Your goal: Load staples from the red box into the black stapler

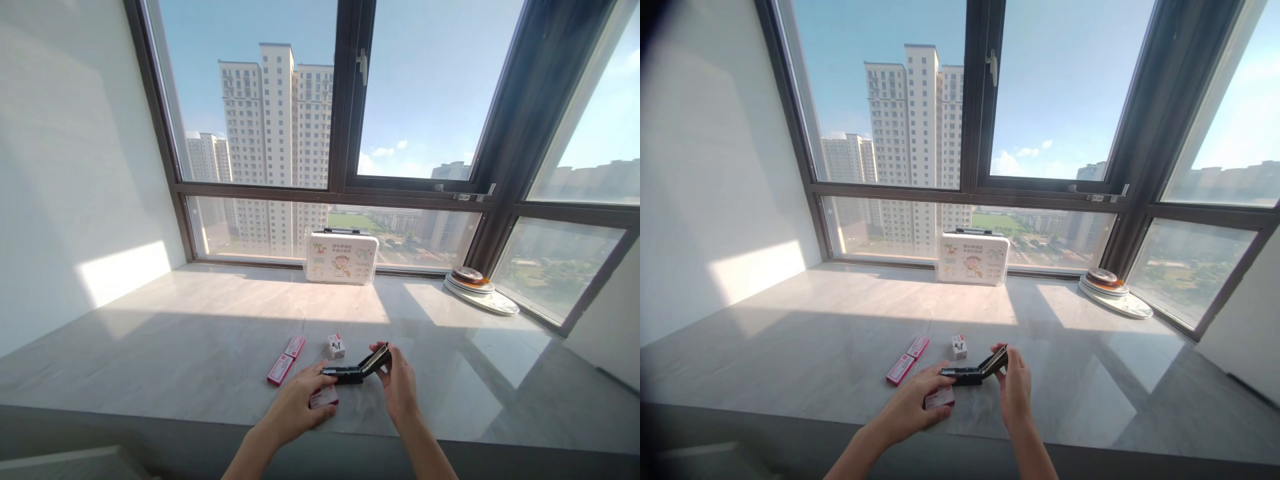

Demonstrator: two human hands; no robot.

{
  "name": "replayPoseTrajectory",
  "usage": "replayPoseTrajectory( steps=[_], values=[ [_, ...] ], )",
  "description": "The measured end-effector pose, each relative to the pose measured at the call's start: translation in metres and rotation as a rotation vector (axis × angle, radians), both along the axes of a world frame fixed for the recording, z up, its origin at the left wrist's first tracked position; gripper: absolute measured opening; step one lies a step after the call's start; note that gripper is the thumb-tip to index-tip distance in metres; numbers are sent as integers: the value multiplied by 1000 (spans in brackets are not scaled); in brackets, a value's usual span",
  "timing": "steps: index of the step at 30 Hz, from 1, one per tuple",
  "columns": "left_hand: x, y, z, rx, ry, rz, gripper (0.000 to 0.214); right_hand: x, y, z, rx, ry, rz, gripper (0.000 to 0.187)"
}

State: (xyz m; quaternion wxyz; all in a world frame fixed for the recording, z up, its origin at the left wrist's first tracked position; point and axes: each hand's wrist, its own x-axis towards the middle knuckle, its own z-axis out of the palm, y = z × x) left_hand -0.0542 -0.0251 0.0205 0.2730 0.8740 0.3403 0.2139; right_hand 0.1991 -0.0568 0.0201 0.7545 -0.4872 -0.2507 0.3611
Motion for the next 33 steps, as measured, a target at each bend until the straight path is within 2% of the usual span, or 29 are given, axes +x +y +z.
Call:
replayPoseTrajectory(
  steps=[3, 5, 7, 9, 12, 14, 16, 19, 23, 26, 29, 31, 33],
  values=[
    [0, -2, 0, -2, -33, 13, 57, 35, -23, -18, -159, 85, 48, 44],
    [-2, -5, 3, 5, -55, 43, 53, 46, -38, -28, -266, 0, 23, 47],
    [-7, -11, 6, 38, -67, 96, 47, 44, -48, -32, -368, -191, 10, 47],
    [-13, -18, 8, 89, -67, 160, 38, 27, -53, -32, -443, -447, 89, 44],
    [-18, -29, 9, 129, -51, 228, 29, -14, -50, -25, -451, -778, 318, 43],
    [-15, -33, 10, 136, -50, 239, 27, -40, -43, -19, -420, -879, 426, 43],
    [-8, -34, 11, 137, -58, 230, 28, -55, -35, -17, -395, -898, 462, 39],
    [3, -30, 15, 123, -56, 216, 30, -53, -27, -22, -391, -865, 442, 35],
    [6, -22, 18, 101, -42, 180, 30, -21, -27, -33, -428, -848, 412, 37],
    [3, -20, 17, 91, -54, 153, 27, -4, -33, -34, -478, -872, 411, 38],
    [1, -20, 15, 105, -73, 168, 29, -3, -39, -23, -492, -1003, 327, 35],
    [1, -20, 14, 118, -74, 182, 29, -11, -40, -11, -466, -1093, 227, 31],
    [2, -20, 12, 119, -65, 185, 28, -23, -39, 0, -415, -1123, 196, 29]
  ],
)
